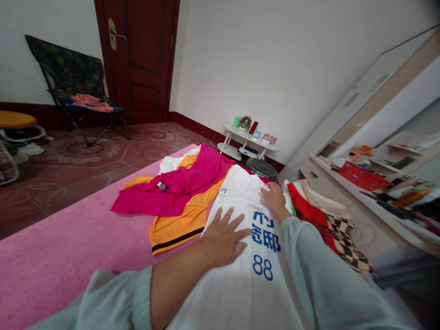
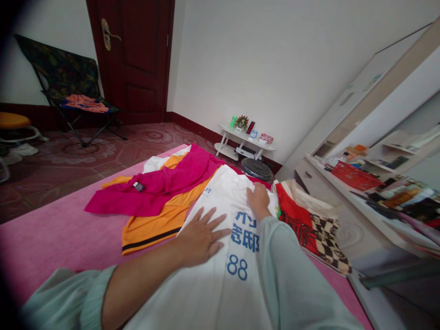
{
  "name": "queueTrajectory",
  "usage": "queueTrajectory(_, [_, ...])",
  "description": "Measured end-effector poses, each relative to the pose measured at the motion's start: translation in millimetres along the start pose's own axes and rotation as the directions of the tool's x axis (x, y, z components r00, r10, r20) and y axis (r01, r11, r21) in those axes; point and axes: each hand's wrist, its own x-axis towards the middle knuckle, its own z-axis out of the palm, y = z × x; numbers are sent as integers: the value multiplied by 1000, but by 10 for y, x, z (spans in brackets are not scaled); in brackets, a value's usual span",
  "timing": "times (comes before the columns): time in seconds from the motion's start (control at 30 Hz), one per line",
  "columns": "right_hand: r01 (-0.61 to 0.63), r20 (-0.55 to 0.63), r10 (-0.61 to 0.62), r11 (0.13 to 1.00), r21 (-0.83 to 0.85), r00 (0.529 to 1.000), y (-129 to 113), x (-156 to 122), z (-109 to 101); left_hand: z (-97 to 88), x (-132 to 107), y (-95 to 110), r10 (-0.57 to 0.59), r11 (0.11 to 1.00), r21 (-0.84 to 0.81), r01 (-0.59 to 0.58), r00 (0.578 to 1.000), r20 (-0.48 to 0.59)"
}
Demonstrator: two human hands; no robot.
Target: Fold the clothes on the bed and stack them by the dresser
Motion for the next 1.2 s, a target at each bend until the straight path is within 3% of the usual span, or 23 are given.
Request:
queueTrajectory(0.13, [-80, 202, 109, 986, -149, 973, 48, -155, -124, 23, 0, 4, 45, 999, 5, -45, 999, 1])
queueTrajectory(0.2, [-46, 310, 113, 976, -214, 944, 41, -178, -163, 47, 1, -2, 50, 999, 14, -50, 999, -13])
queueTrajectory(0.27, [12, 332, 64, 975, -220, 941, 20, -182, -186, 65, 1, -12, 56, 998, 18, -56, 998, -18])
queueTrajectory(0.37, [30, 233, 20, 977, -210, 972, 9, -180, -190, 67, 0, -22, 66, 998, 14, -66, 998, -18])
queueTrajectory(0.47, [-1, 55, 13, 976, -218, 998, 63, -172, -161, 52, 3, -22, 77, 997, 7, -77, 997, -15])
queueTrajectory(0.63, [-44, -92, 25, 976, -212, 995, 163, -190, -148, 41, 8, -22, 79, 997, -8, -79, 997, 6])
queueTrajectory(0.73, [88, -205, -121, 983, -164, 971, 119, -359, -248, 47, 4, -25, 81, 997, -5, -81, 997, -3])
queueTrajectory(0.8, [224, -203, -252, 963, -149, 946, 72, -567, -353, 42, 1, -18, 80, 997, 2, -80, 997, -23])
queueTrajectory(0.97, [526, 67, -525, 823, -217, 849, 80, -1084, -536, -24, 15, 41, 117, 992, -37, -120, 989, -90])
queueTrajectory(1.03, [575, 131, -561, 776, -261, 817, 118, -1148, -524, -49, 27, 62, 130, 988, -70, -137, 987, -96])
queueTrajectory(1.2, [586, 180, -563, 722, -369, 807, 92, -1018, -418, -73, 33, 63, 151, 980, -117, -164, 983, -108])
